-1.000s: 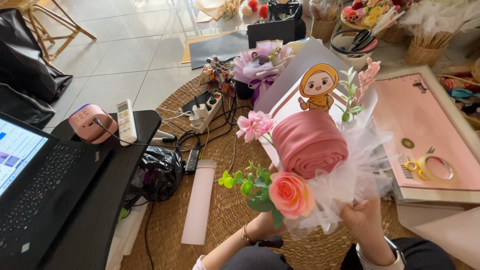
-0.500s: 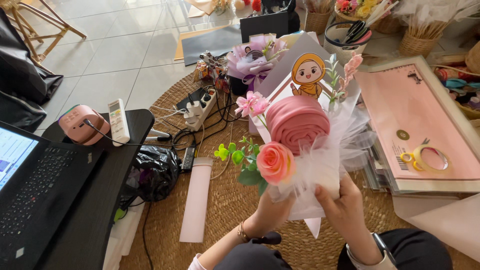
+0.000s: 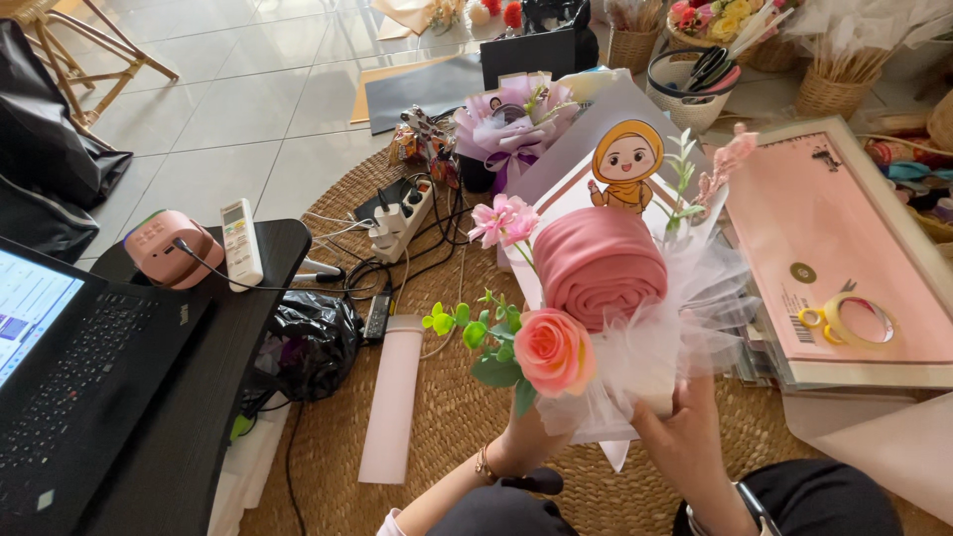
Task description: The person folds and tapes floral wrapping paper to create a conical sleeve for a bouquet, then checks a laptop and holds the final wrapped arrangement containing a pink fabric flower and a cartoon character cutout.
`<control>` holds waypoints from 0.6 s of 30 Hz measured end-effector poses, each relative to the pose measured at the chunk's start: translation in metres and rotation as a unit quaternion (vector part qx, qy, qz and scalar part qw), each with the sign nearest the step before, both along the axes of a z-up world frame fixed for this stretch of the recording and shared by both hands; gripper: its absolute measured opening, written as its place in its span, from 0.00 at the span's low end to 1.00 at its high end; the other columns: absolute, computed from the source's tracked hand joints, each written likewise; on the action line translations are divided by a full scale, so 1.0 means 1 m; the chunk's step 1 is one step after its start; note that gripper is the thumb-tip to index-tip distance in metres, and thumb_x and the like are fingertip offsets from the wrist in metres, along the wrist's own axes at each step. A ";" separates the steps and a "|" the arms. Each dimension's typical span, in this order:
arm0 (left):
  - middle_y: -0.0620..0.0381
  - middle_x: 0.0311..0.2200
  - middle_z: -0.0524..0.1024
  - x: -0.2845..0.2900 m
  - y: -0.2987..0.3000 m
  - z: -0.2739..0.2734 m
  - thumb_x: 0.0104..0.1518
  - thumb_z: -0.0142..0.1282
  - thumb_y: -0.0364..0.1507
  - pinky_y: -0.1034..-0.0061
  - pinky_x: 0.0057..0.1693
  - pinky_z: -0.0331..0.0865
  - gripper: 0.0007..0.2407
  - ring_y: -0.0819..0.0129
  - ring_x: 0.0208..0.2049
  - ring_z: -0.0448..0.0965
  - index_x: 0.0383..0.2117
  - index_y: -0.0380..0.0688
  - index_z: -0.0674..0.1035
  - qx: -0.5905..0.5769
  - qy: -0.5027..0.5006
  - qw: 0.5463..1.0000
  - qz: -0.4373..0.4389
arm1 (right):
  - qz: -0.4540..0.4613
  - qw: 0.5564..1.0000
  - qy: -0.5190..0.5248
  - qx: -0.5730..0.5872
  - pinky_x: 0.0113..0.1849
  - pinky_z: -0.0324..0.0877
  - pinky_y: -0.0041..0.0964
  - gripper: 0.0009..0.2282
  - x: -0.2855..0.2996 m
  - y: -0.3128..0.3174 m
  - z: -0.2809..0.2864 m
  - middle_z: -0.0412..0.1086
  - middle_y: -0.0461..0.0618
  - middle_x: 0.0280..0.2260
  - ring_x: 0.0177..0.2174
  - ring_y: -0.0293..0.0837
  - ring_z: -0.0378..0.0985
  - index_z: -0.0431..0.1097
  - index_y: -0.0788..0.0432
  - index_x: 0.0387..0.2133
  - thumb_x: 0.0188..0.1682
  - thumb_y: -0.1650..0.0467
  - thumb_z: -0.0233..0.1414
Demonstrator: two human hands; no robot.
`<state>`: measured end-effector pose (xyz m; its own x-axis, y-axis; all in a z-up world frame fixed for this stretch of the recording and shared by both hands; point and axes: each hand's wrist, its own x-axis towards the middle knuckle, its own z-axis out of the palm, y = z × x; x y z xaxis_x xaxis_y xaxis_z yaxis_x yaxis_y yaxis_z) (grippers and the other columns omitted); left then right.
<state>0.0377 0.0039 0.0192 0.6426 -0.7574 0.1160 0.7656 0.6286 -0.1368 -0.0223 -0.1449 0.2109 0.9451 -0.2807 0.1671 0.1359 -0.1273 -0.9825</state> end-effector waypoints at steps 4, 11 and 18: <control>0.59 0.36 0.73 0.003 -0.002 -0.021 0.48 0.59 0.47 0.77 0.55 0.64 0.20 0.71 0.42 0.70 0.43 0.51 0.71 -0.024 0.000 0.999 -0.023 | 0.020 0.996 0.019 0.082 0.32 0.70 0.37 0.35 0.000 -0.008 -0.018 0.70 0.60 0.39 0.34 0.43 0.72 0.49 0.61 0.58 0.32 0.80 0.53; 0.58 0.37 0.73 -0.001 0.002 -0.005 0.48 0.59 0.45 0.77 0.55 0.65 0.21 0.71 0.42 0.71 0.43 0.50 0.71 0.025 -0.050 0.998 0.015 | 0.091 0.994 -0.011 0.059 0.20 0.66 0.28 0.20 0.002 -0.023 -0.031 0.68 0.46 0.15 0.17 0.32 0.66 0.65 0.68 0.39 0.29 0.81 0.56; 0.58 0.38 0.73 -0.005 0.015 0.012 0.47 0.60 0.44 0.76 0.55 0.65 0.21 0.71 0.43 0.71 0.43 0.49 0.71 0.063 -0.087 0.993 0.045 | 0.060 0.989 -0.065 -0.117 0.45 0.68 0.37 0.13 0.002 -0.034 -0.023 0.75 0.53 0.36 0.40 0.44 0.76 0.78 0.61 0.29 0.29 0.69 0.60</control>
<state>0.0330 0.0190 0.0315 0.6868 -0.7136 0.1382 0.7110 0.6991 0.0765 -0.0200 -0.1794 0.1878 0.9357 -0.1083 0.3357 0.2860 -0.3242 -0.9017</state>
